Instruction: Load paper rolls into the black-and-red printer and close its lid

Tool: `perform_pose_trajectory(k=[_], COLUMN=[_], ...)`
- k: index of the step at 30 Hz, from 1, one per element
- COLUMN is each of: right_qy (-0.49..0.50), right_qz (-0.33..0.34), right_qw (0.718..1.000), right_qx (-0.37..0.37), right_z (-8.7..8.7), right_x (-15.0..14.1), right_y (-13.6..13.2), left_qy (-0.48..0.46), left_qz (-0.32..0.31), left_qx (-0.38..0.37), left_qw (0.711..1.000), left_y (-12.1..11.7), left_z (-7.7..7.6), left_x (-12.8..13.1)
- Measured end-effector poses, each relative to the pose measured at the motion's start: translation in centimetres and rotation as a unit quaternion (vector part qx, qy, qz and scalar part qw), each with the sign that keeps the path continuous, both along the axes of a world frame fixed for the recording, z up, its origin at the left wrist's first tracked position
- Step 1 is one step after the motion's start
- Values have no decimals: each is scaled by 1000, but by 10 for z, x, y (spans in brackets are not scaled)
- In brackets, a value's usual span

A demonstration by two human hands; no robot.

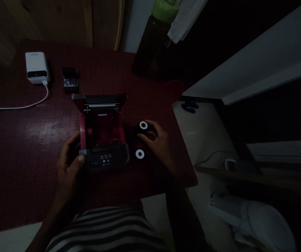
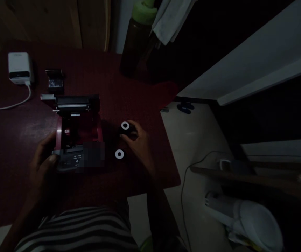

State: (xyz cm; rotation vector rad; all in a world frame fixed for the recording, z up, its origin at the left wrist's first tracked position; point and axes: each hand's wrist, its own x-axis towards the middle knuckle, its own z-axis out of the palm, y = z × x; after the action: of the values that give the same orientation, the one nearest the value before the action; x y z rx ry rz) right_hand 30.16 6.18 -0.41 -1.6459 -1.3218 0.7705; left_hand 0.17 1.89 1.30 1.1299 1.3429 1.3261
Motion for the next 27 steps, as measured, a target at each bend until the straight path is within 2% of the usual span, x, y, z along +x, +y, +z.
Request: perform_pose_trajectory(k=[2, 5, 8, 11, 13, 15, 19, 21, 23, 25, 27], right_qy=[-26, -88, -99, -95, -99, -105, -148, -203, -275, -361, -438], right_qz=[-1, 56, 114, 128, 124, 125, 166, 211, 280, 338, 363], right_qw=[999, 992, 988, 987, 987, 987, 972, 949, 910, 863, 821], right_qx=[-28, -66, -43, -8, -1, 4, 73, 116, 133, 102, 45], right_z=[8, 17, 17, 13, 18, 34, 84, 104, 115, 118, 117], right_x=[7, 12, 3, -12, -19, -20, -26, -39, -60, -85, -107], right_y=[-16, -46, -65, -70, -70, -70, -59, -43, -22, -2, 12], left_qy=[-9, -17, -16, -3, -3, -10, -12, -17, -23, -24, -18], left_qz=[-1, -2, -2, -10, -16, -17, -18, -19, -24, -31, -36], left_qx=[-4, -1, 4, 14, 20, 27, 32, 29, 23, 15, 10], left_qw=[1000, 1000, 1000, 1000, 1000, 999, 999, 999, 999, 999, 999], left_y=[0, -1, 0, 0, 0, -1, -3, -3, -3, -4, -4], left_z=[0, 0, -2, -4, -6, -7, -8, -7, -4, -2, -1], left_x=[0, 1, -1, -3, -4, -3, -1, -1, -1, -2, -3])
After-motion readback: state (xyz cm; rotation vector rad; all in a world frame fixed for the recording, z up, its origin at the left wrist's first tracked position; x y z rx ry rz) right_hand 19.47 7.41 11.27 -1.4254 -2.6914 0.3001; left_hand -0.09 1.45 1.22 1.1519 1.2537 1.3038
